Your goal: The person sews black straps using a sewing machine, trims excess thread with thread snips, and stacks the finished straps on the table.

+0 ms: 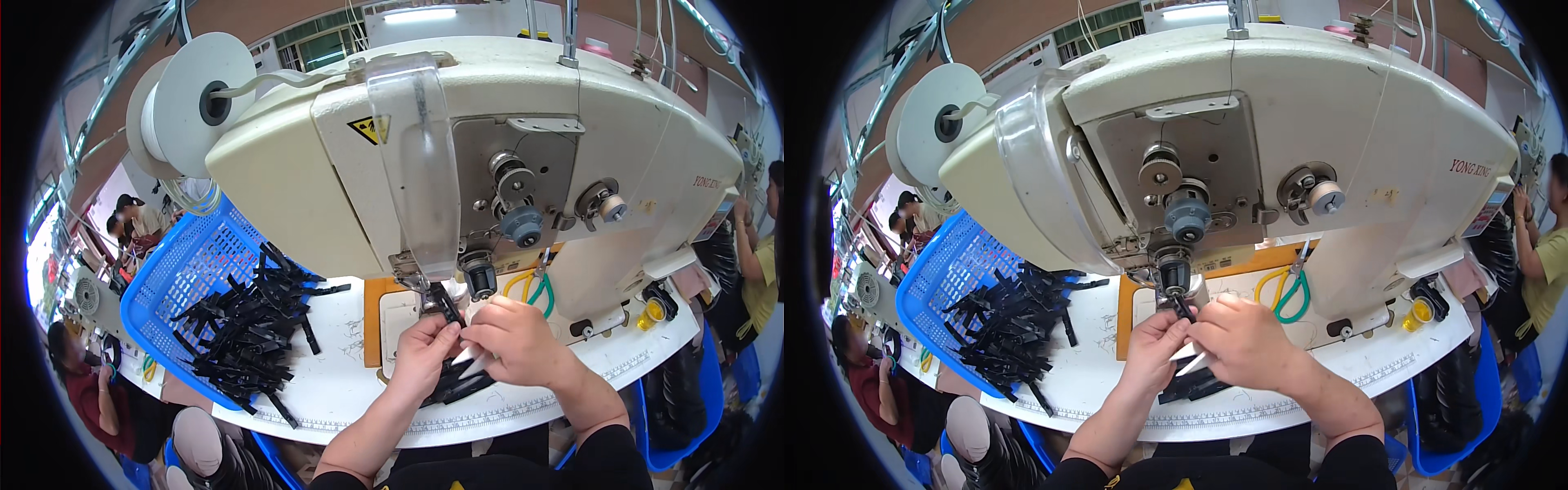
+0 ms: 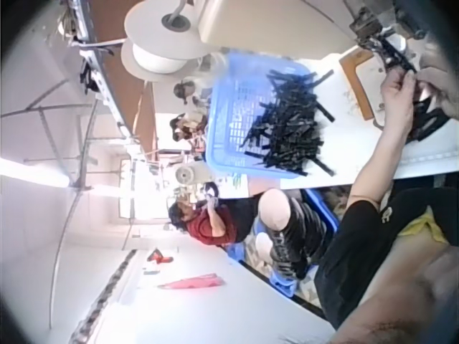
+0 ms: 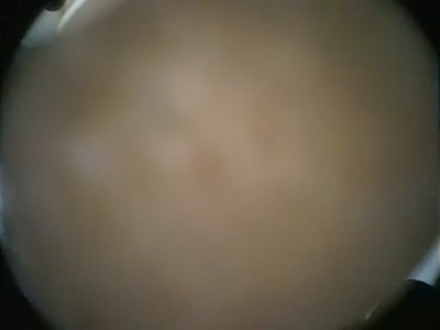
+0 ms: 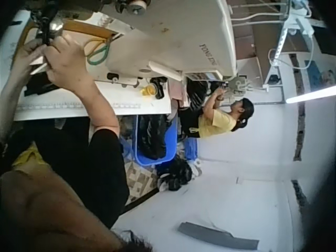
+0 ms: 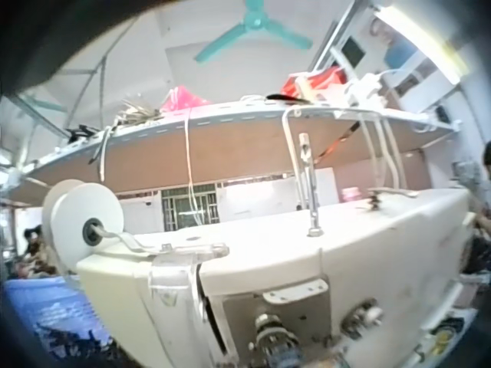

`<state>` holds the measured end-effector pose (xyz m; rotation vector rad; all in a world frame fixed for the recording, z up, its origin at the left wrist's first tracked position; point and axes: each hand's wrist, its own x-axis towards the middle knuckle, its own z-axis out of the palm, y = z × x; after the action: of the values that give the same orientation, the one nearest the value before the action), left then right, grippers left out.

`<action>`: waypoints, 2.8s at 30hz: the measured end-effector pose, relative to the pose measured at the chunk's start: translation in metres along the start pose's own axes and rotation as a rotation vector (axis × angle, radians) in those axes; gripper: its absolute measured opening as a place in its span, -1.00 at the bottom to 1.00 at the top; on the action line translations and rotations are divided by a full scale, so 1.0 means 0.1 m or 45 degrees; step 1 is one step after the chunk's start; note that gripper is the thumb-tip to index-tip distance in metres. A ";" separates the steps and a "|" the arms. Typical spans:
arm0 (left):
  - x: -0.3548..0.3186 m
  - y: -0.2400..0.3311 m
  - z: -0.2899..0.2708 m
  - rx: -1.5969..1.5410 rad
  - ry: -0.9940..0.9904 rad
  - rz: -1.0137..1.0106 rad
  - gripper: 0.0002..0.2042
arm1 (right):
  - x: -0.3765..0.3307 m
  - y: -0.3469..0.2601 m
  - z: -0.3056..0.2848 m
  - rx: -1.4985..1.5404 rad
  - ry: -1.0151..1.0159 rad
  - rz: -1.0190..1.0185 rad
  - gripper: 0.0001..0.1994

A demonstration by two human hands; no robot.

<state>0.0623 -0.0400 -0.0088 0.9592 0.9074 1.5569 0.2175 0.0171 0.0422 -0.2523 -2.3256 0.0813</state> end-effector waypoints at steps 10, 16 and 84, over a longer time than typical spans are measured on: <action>0.01 0.39 -0.18 0.348 0.107 0.028 -0.83 | 0.18 0.13 -0.02 -0.227 -0.070 -0.075 -0.80; 0.07 0.41 -0.28 -0.012 -0.034 0.069 -0.87 | 0.21 0.14 0.20 -0.126 0.141 -0.112 -0.82; -0.37 -0.22 -0.27 0.084 0.198 -0.053 -0.81 | -0.47 -0.28 0.39 0.342 0.085 0.733 -0.63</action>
<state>0.0508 -0.0748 -0.0437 0.8686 1.0871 1.5905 0.2168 -0.0193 -0.0143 -0.7641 -2.0793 0.6518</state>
